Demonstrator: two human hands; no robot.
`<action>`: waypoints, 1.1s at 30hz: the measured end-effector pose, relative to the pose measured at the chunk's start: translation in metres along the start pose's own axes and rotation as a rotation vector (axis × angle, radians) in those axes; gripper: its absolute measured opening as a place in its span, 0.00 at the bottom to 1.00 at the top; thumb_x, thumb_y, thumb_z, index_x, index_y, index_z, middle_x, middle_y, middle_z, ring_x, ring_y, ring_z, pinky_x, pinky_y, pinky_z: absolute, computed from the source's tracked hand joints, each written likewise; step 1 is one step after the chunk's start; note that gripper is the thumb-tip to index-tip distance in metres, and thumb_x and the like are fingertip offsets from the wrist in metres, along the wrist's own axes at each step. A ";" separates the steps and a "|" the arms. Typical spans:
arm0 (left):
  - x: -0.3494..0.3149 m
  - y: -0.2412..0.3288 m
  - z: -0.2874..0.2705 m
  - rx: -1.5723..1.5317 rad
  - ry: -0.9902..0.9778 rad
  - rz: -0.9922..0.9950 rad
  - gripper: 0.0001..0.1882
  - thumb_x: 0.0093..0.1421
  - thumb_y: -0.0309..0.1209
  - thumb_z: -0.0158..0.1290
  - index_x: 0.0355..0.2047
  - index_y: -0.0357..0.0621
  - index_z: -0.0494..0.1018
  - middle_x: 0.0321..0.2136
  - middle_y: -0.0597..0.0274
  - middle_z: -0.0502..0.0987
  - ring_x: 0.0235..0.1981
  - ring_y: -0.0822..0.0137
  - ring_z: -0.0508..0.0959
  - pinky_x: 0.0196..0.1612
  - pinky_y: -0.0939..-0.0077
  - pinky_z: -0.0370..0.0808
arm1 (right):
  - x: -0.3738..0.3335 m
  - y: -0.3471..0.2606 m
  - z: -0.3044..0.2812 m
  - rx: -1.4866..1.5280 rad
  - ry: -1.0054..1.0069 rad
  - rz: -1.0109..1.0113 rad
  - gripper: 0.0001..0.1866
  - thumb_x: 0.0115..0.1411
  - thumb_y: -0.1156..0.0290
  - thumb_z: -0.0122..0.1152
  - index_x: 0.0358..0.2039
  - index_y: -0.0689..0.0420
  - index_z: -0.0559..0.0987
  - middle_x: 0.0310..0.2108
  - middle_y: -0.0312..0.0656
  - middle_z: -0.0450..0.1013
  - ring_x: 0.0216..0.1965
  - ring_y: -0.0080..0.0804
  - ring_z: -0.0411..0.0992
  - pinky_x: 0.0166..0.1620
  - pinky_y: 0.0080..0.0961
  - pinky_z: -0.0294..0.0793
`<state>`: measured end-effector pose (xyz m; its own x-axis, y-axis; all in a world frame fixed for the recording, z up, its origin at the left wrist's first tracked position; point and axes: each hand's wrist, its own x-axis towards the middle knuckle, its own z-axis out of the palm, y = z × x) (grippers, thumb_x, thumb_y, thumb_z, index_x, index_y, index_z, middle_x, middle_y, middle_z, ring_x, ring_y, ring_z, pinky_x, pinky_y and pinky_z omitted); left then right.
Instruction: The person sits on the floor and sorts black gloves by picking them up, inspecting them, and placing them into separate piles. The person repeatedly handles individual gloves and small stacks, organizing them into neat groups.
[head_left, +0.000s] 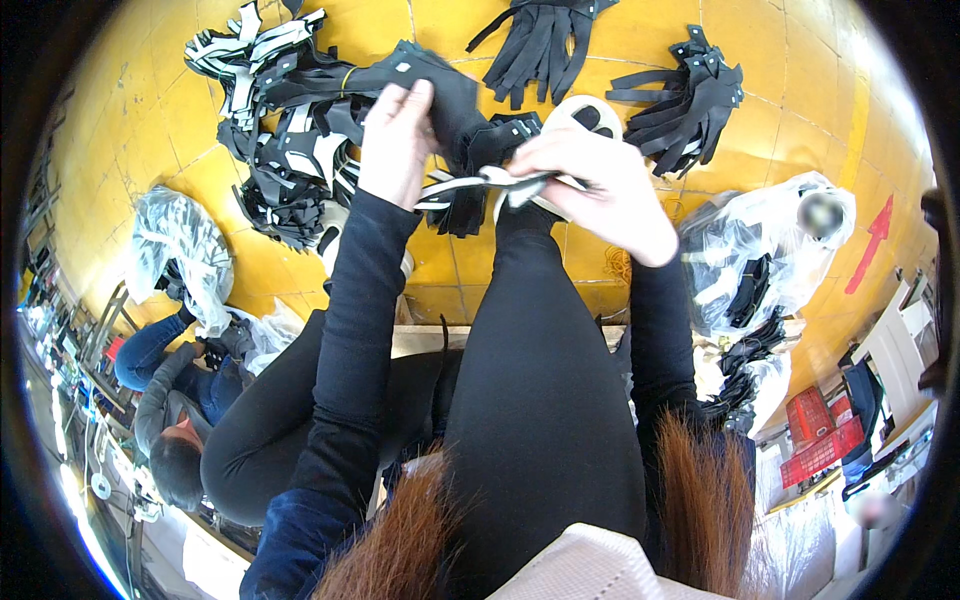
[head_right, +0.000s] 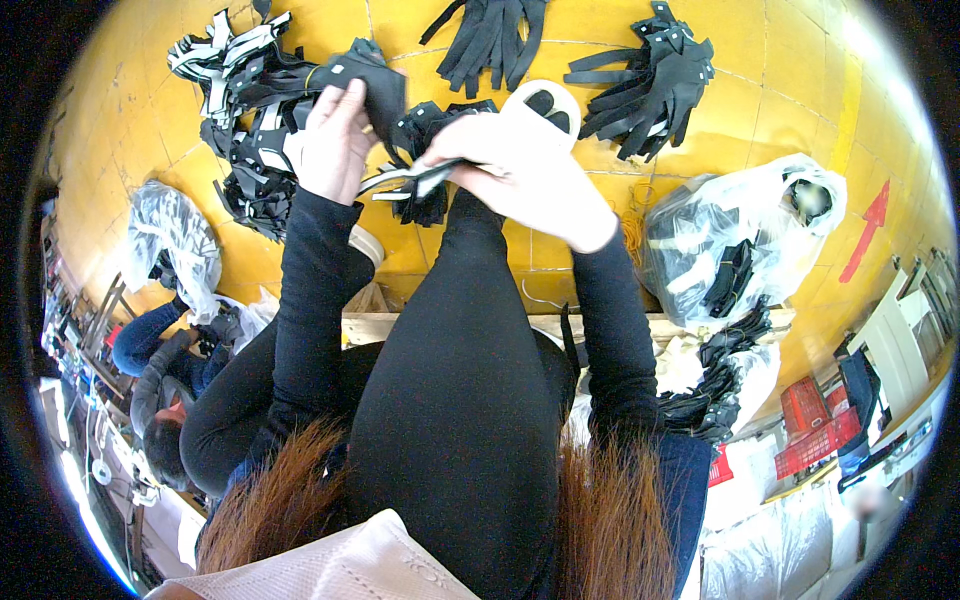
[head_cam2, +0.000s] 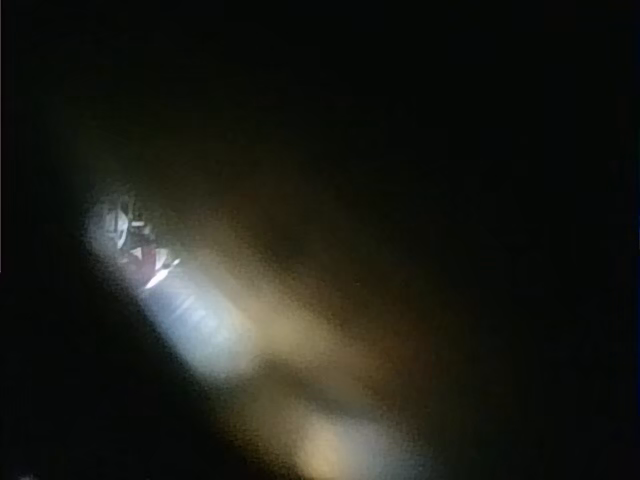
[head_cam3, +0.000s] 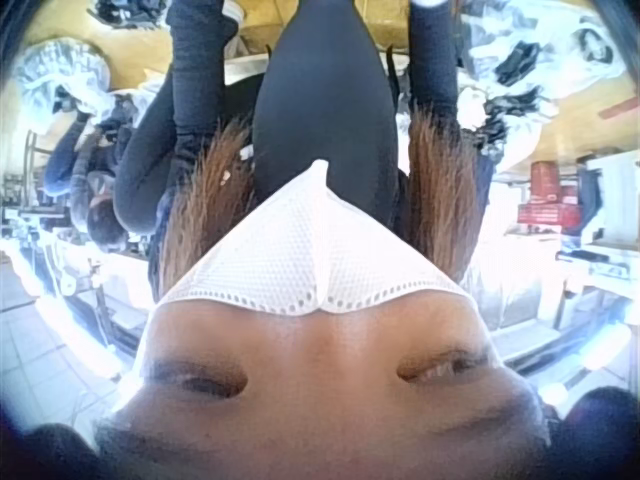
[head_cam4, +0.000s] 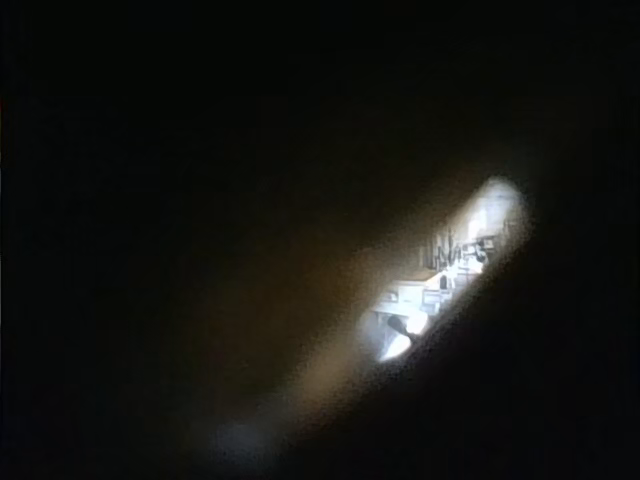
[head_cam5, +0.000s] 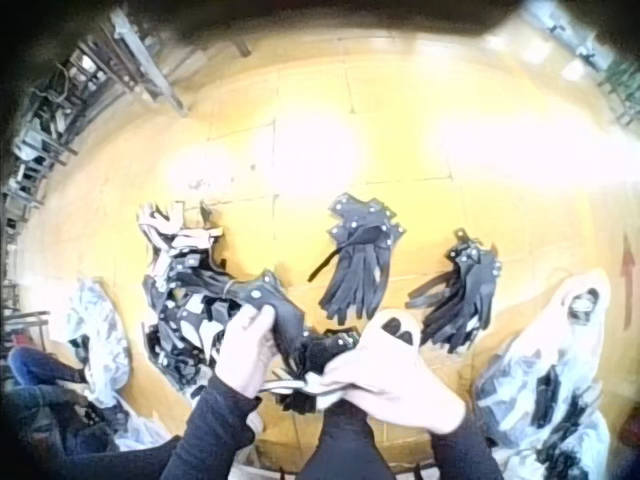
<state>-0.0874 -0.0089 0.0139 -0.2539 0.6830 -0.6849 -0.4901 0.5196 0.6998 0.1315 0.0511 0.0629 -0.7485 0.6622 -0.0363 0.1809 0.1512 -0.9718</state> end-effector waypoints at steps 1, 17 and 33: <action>0.006 0.001 -0.005 -0.003 -0.033 0.115 0.15 0.68 0.31 0.43 0.53 0.44 0.66 0.47 0.58 0.76 0.43 0.70 0.76 0.45 0.74 0.74 | -0.005 -0.007 -0.011 0.064 -0.016 0.127 0.14 0.46 0.85 0.62 0.35 0.60 0.81 0.35 0.41 0.79 0.37 0.30 0.77 0.44 0.23 0.74; -0.010 -0.002 0.016 0.089 -0.202 0.252 0.24 0.58 0.19 0.54 0.54 0.44 0.62 0.45 0.52 0.74 0.41 0.69 0.77 0.46 0.79 0.75 | -0.037 0.107 -0.113 -1.006 0.669 0.306 0.22 0.54 0.67 0.64 0.49 0.61 0.75 0.38 0.44 0.78 0.38 0.29 0.75 0.45 0.23 0.72; -0.019 0.003 0.039 0.178 -0.177 0.406 0.10 0.58 0.24 0.56 0.41 0.42 0.73 0.38 0.66 0.75 0.37 0.76 0.74 0.39 0.82 0.73 | 0.021 0.026 0.029 0.807 0.437 0.495 0.10 0.61 0.71 0.61 0.39 0.63 0.80 0.29 0.37 0.76 0.28 0.19 0.73 0.35 0.15 0.73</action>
<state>-0.0511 0.0000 0.0369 -0.2419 0.9180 -0.3143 -0.2262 0.2616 0.9383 0.1024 0.0478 0.0305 -0.3819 0.7486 -0.5420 -0.1964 -0.6387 -0.7439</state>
